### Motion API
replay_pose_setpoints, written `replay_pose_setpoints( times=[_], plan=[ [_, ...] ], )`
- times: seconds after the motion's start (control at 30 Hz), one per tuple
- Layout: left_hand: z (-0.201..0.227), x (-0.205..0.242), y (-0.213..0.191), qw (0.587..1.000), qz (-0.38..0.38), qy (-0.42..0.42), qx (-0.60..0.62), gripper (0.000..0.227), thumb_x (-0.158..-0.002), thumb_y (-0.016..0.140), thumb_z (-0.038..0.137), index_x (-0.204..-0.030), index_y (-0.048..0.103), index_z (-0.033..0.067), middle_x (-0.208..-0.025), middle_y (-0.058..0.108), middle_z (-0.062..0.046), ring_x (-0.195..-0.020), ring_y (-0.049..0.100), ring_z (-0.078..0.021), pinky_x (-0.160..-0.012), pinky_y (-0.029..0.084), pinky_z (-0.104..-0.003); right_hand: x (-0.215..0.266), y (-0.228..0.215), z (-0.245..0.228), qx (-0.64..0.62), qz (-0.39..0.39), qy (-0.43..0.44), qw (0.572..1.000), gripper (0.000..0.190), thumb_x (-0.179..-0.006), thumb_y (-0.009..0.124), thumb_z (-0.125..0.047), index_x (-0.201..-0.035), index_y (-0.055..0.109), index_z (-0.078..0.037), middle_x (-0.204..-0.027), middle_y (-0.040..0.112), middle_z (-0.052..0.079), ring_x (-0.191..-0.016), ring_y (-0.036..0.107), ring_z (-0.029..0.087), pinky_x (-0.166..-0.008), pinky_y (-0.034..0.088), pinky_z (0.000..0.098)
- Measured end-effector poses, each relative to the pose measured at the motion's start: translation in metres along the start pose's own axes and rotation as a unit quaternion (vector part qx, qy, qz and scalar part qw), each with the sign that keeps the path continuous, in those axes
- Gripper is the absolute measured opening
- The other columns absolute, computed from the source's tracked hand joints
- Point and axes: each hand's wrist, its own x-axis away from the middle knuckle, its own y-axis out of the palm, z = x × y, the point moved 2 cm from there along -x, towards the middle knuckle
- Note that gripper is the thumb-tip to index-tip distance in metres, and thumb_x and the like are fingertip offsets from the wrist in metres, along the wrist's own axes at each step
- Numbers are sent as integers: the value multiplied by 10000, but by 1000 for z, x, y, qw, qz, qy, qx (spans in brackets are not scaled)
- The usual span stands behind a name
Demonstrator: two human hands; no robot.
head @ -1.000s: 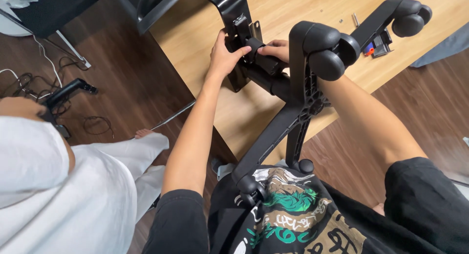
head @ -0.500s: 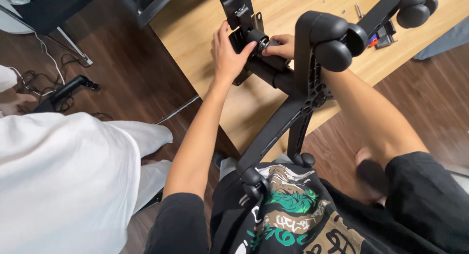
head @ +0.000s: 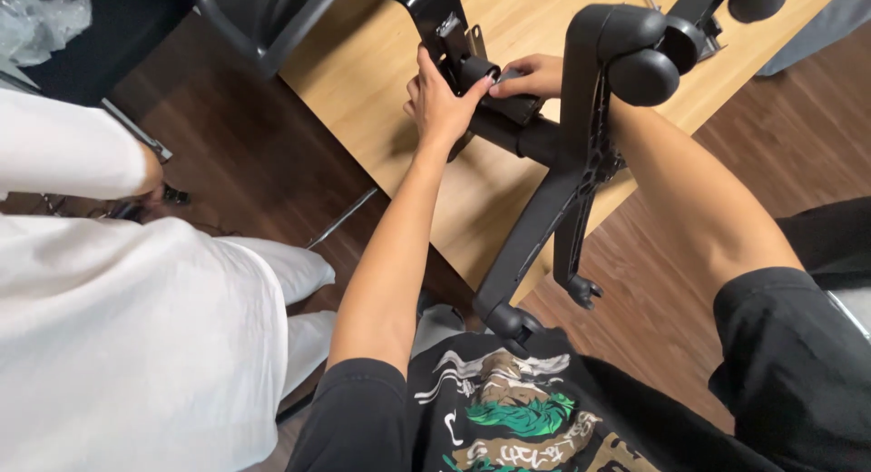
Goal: The person assembles an office chair that is lying upside down on a wooden table. They align the black gas lift cylinder with the mounting plate under the seat, insert it, and repeatedly press and twist the cylinder to seat it, steadying the chair base with the other hand.
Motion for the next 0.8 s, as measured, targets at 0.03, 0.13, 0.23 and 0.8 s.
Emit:
replay_pose_setpoints(
  times=[0.03, 0.13, 0.23, 0.8],
  plan=[
    [4, -1, -3, 1000, 1, 3, 2, 1222, -710, 885, 548, -1558, 149, 66, -1460, 528, -168, -1350, 418, -385, -1071, 319, -587, 1, -3, -3, 2, 3, 0, 1000, 651, -836, 740, -526, -1301, 673, -75, -1124, 696, 78, -1027, 634, 167, -875, 498, 301],
    [8, 2, -10, 1000, -11, -9, 12, 1197, -697, 888, 521, -1550, 161, 100, -1451, 544, -146, -1334, 414, -384, -1032, 310, -598, 7, -2, -9, -28, -26, 19, 999, 661, -847, 738, -513, -1322, 620, -68, -1150, 683, 98, -1048, 660, 174, -912, 518, 304],
    [13, 1, -16, 999, -27, -31, 22, 1177, -669, 899, 527, -1539, 211, 137, -1381, 590, -135, -1337, 434, -360, -1054, 311, -582, 19, -5, -13, -61, -38, 11, 997, 621, -828, 759, -475, -1311, 646, -102, -1167, 695, 73, -1080, 657, 141, -940, 499, 279],
    [7, -18, -15, 995, -81, -60, 18, 901, -636, 900, 561, -1276, 454, 109, -1255, 683, -80, -1301, 440, -348, -1046, 291, -576, 29, -2, 0, -18, 42, -58, 997, 481, -851, 754, -413, -1249, 693, -150, -1016, 688, 29, -970, 620, 127, -839, 472, 278]
  ],
)
